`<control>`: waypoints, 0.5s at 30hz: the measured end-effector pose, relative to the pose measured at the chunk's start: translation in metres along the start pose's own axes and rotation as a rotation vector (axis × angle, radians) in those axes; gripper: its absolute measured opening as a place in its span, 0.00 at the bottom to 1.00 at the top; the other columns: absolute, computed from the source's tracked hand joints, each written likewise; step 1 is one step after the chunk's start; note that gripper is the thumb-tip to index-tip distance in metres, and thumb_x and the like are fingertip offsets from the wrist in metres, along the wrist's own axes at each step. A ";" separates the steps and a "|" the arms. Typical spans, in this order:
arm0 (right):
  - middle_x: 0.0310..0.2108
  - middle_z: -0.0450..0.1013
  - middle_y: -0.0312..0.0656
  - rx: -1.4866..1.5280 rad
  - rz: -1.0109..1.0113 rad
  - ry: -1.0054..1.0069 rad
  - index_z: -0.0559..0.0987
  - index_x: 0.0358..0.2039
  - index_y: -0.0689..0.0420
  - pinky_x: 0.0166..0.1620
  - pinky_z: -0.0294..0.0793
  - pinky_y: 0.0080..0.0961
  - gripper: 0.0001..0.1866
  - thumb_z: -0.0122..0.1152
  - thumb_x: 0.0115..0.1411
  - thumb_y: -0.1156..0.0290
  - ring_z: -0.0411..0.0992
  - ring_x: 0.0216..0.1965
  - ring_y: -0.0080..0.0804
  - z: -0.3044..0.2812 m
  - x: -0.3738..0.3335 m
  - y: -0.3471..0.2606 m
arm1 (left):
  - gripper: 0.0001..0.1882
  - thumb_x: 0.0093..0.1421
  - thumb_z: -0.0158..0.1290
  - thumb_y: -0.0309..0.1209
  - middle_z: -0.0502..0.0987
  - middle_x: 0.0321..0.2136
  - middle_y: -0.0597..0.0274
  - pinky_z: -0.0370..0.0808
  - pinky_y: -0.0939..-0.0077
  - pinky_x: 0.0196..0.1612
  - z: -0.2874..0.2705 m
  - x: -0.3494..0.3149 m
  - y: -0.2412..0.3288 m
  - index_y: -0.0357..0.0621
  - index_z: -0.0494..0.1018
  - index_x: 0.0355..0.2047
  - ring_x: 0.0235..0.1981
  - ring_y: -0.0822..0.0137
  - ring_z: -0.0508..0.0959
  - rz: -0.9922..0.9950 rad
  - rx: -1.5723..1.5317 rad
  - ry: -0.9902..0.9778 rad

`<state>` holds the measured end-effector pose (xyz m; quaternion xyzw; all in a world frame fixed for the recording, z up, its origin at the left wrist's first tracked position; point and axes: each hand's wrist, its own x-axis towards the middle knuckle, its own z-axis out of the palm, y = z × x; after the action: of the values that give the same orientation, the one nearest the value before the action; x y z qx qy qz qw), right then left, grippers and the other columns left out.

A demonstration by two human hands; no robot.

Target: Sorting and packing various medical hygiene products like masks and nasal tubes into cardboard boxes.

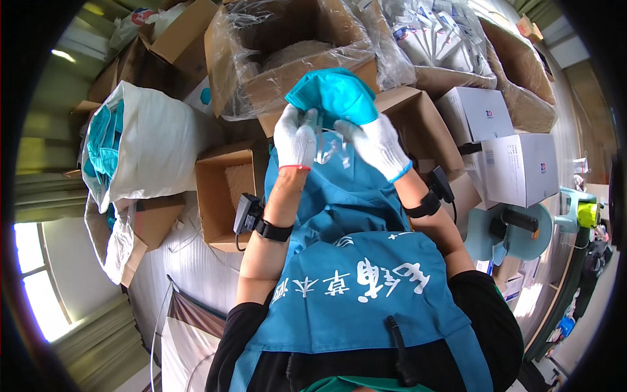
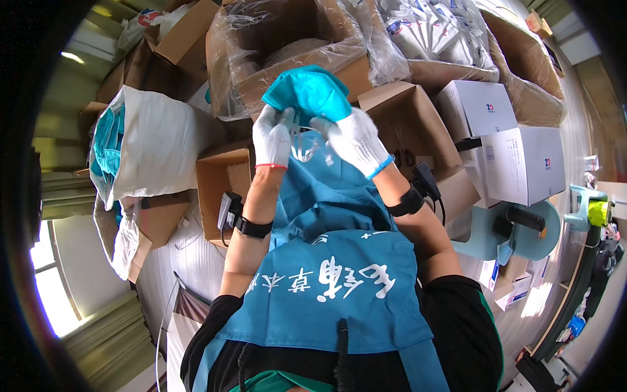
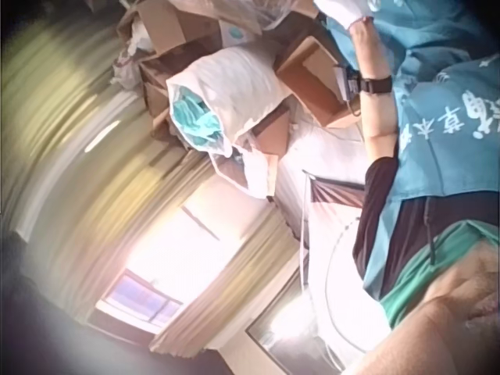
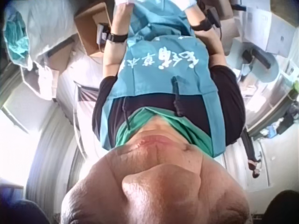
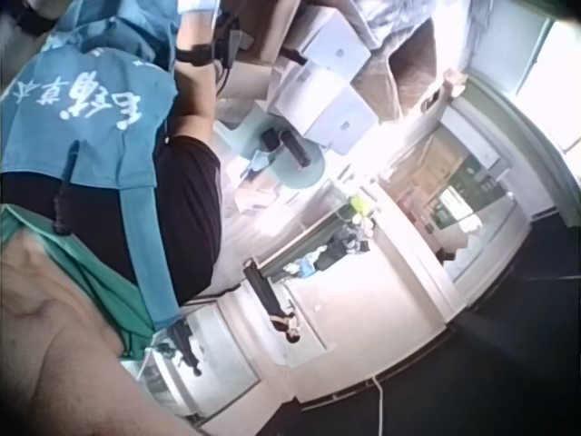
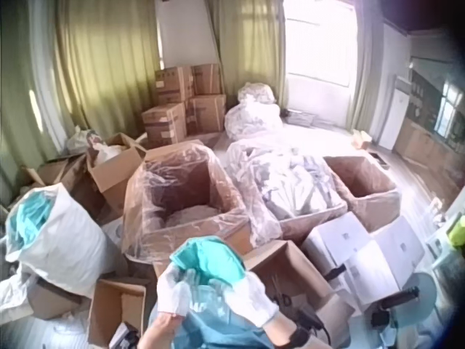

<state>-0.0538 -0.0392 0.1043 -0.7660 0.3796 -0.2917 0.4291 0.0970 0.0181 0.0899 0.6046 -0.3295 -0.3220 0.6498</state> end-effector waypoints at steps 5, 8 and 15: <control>0.30 0.77 0.51 -0.117 -0.193 -0.116 0.78 0.40 0.53 0.34 0.74 0.42 0.11 0.55 0.61 0.62 0.76 0.32 0.52 0.054 -0.022 0.004 | 0.14 0.67 0.44 0.38 0.72 0.23 0.59 0.72 0.72 0.29 -0.014 0.002 -0.009 0.38 0.69 0.34 0.23 0.68 0.70 -0.100 0.160 0.151; 0.30 0.76 0.39 0.304 -0.085 -0.082 0.78 0.38 0.56 0.33 0.73 0.33 0.12 0.58 0.62 0.61 0.75 0.32 0.38 0.078 -0.038 0.001 | 0.23 0.65 0.52 0.48 0.72 0.21 0.65 0.69 0.76 0.32 -0.022 0.006 -0.030 0.35 0.73 0.29 0.24 0.74 0.68 -0.123 0.166 0.188; 0.12 0.58 0.25 1.175 0.933 -0.427 0.71 0.23 0.46 0.12 0.52 0.18 0.19 0.54 0.64 0.48 0.55 0.08 0.17 0.070 -0.059 -0.026 | 0.19 0.61 0.60 0.42 0.78 0.25 0.70 0.70 0.80 0.33 -0.053 0.006 -0.064 0.34 0.79 0.32 0.27 0.81 0.71 -0.143 0.090 0.237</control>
<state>-0.0230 0.0497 0.0877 -0.2138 0.3551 -0.0805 0.9065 0.1430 0.0395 0.0235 0.6887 -0.2207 -0.2789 0.6318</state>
